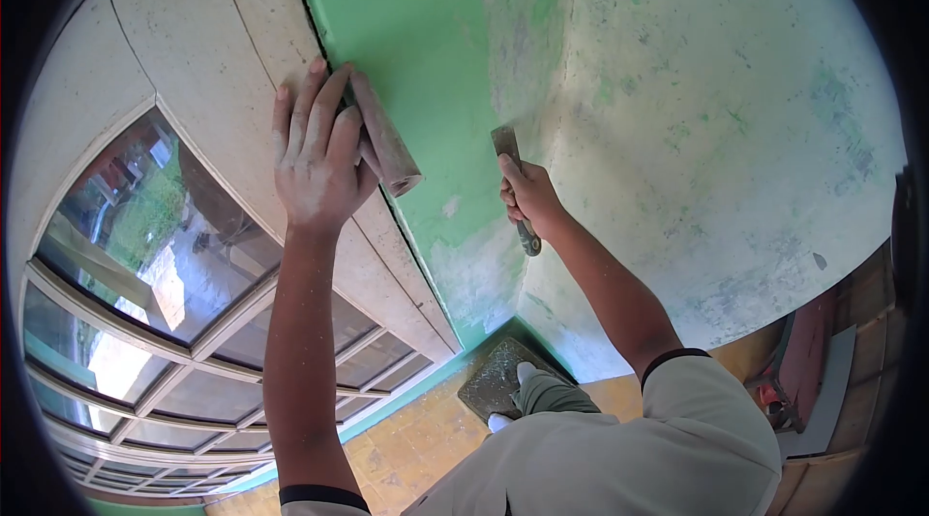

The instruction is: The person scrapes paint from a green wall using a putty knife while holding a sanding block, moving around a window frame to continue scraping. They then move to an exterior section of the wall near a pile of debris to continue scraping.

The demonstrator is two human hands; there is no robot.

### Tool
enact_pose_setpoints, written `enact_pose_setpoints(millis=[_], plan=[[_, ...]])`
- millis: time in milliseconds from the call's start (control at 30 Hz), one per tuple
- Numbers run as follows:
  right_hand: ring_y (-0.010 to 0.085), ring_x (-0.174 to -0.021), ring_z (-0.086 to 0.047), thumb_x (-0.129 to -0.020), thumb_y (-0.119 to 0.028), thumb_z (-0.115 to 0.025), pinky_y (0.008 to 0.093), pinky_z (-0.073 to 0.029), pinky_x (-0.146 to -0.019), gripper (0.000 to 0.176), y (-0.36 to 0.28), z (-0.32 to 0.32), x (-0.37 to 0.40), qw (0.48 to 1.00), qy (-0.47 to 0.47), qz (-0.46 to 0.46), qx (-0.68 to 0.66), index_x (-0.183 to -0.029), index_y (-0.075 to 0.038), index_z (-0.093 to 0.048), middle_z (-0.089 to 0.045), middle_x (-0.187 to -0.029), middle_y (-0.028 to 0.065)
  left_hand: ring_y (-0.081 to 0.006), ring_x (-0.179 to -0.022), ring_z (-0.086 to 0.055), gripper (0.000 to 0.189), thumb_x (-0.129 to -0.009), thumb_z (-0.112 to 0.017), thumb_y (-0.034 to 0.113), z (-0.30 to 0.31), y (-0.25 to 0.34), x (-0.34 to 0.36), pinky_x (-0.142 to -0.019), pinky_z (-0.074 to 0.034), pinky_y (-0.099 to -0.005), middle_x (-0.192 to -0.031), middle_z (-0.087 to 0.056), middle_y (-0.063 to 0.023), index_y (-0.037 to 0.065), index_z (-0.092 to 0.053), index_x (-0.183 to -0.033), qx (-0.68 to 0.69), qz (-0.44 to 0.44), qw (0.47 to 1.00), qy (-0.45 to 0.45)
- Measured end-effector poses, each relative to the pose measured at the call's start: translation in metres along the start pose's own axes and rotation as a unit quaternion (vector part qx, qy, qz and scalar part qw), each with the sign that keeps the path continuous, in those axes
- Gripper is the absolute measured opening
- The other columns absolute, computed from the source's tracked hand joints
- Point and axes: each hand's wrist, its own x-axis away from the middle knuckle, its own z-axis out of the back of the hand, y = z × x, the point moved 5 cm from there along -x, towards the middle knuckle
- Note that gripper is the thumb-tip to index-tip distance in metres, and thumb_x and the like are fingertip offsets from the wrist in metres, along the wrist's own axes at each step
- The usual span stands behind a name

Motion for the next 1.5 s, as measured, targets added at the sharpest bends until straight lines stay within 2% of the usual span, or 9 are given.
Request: enact_pose_setpoints(millis=[400,600,733,1000,1033,1200,1333,1367,1500], plan=[[0.0113,-0.032,-0.043,-0.091,-0.037,-0.05,0.0273,-0.037,-0.03,0.044,0.2,0.108,0.139,0.976,-0.012,-0.2,0.082,-0.06,-0.005,-0.048,-0.045,-0.046,0.0025,-0.0345,-0.124,-0.043,0.023,-0.082,-0.053,0.025,-0.001,0.004,0.0,-0.106,-0.023,-0.0504,-0.124,-0.052,-0.0148,0.005,-0.051,-0.091,0.006,-0.016,1.0,-0.024],[0.0124,-0.033,-0.045,-0.091,-0.038,-0.051,0.0277,-0.038,-0.032,0.043,0.243,0.164,0.204,0.972,0.059,-0.217,0.069,-0.062,-0.005,-0.05,-0.047,-0.047,0.0032,-0.0398,-0.125,-0.039,0.044,-0.073,-0.055,0.014,-0.002,0.005,0.004,-0.106,-0.019,-0.0565,-0.131,-0.047,-0.0191,-0.002,-0.046,-0.113,0.027,-0.053,0.998,-0.031],[0.013,-0.034,-0.047,-0.09,-0.039,-0.052,0.0286,-0.039,-0.034,0.044,0.241,0.206,0.25,0.969,0.078,-0.209,0.104,-0.065,-0.002,-0.052,-0.048,-0.048,0.0038,-0.0418,-0.123,-0.041,0.06,-0.086,-0.054,0.003,-0.002,0.013,0.007,-0.106,-0.017,-0.0592,-0.132,-0.044,-0.02,0.011,-0.025,-0.138,0.057,-0.123,0.989,0.054],[0.0129,-0.038,-0.046,-0.088,-0.043,-0.055,0.0286,-0.039,-0.037,0.048,0.201,0.305,0.362,0.95,0.157,-0.253,0.092,-0.061,-0.003,-0.053,-0.047,-0.049,0.0034,-0.0307,-0.121,-0.045,0.039,-0.092,-0.05,0.012,-0.025,0.043,0.029,-0.104,-0.029,-0.0454,-0.131,-0.046,-0.021,-0.004,-0.043,-0.127,0.139,0.176,0.974,0.043],[0.0129,-0.04,-0.047,-0.087,-0.043,-0.056,0.029,-0.039,-0.04,0.048,0.19,0.313,0.371,0.95,0.176,-0.234,0.111,-0.061,-0.003,-0.054,-0.048,-0.049,0.0034,-0.0292,-0.122,-0.045,0.04,-0.094,-0.049,0.013,-0.033,0.048,0.034,-0.104,-0.03,-0.0411,-0.132,-0.045,-0.0213,-0.006,-0.042,-0.127,0.254,0.284,0.922,0.063],[0.0103,-0.051,-0.05,-0.085,-0.033,-0.062,0.0284,-0.041,-0.05,0.036,0.136,0.332,0.393,0.911,0.372,0.008,0.177,-0.076,0.002,-0.062,-0.051,-0.052,0.0072,-0.0267,-0.119,-0.046,0.043,-0.096,-0.046,0.019,-0.052,0.158,0.011,-0.1,-0.035,-0.0361,-0.133,-0.044,-0.0207,-0.012,-0.042,-0.125,0.39,0.29,0.873,0.041],[0.0097,-0.058,-0.053,-0.085,-0.021,-0.063,0.0269,-0.046,-0.058,0.023,0.072,0.327,0.384,0.893,0.402,0.144,0.143,-0.091,0.001,-0.064,-0.06,-0.064,0.0101,-0.0291,-0.125,-0.041,0.049,-0.099,-0.035,0.028,-0.038,0.275,-0.048,-0.106,-0.028,-0.0391,-0.134,-0.043,-0.0215,-0.01,-0.038,-0.129,0.475,0.054,0.878,0.028],[0.0097,-0.06,-0.055,-0.085,-0.018,-0.061,0.0264,-0.047,-0.061,0.022,0.067,0.326,0.379,0.9,0.382,0.141,0.155,-0.098,0.0,-0.064,-0.062,-0.07,0.0102,-0.0406,-0.121,-0.043,0.052,-0.097,-0.031,0.031,-0.039,0.294,-0.05,-0.104,-0.03,-0.0479,-0.125,-0.046,-0.0276,-0.014,-0.039,-0.122,0.423,0.076,0.903,-0.006],[0.0106,-0.057,-0.052,-0.086,-0.017,-0.06,0.0257,-0.045,-0.058,0.021,0.044,0.322,0.369,0.915,0.318,0.186,0.165,-0.099,0.0,-0.063,-0.062,-0.069,0.0101,-0.043,-0.119,-0.044,0.054,-0.095,-0.033,0.036,-0.021,0.371,-0.084,-0.099,-0.038,-0.0477,-0.119,-0.046,-0.0277,-0.011,-0.041,-0.119,0.503,-0.035,0.864,-0.003]])
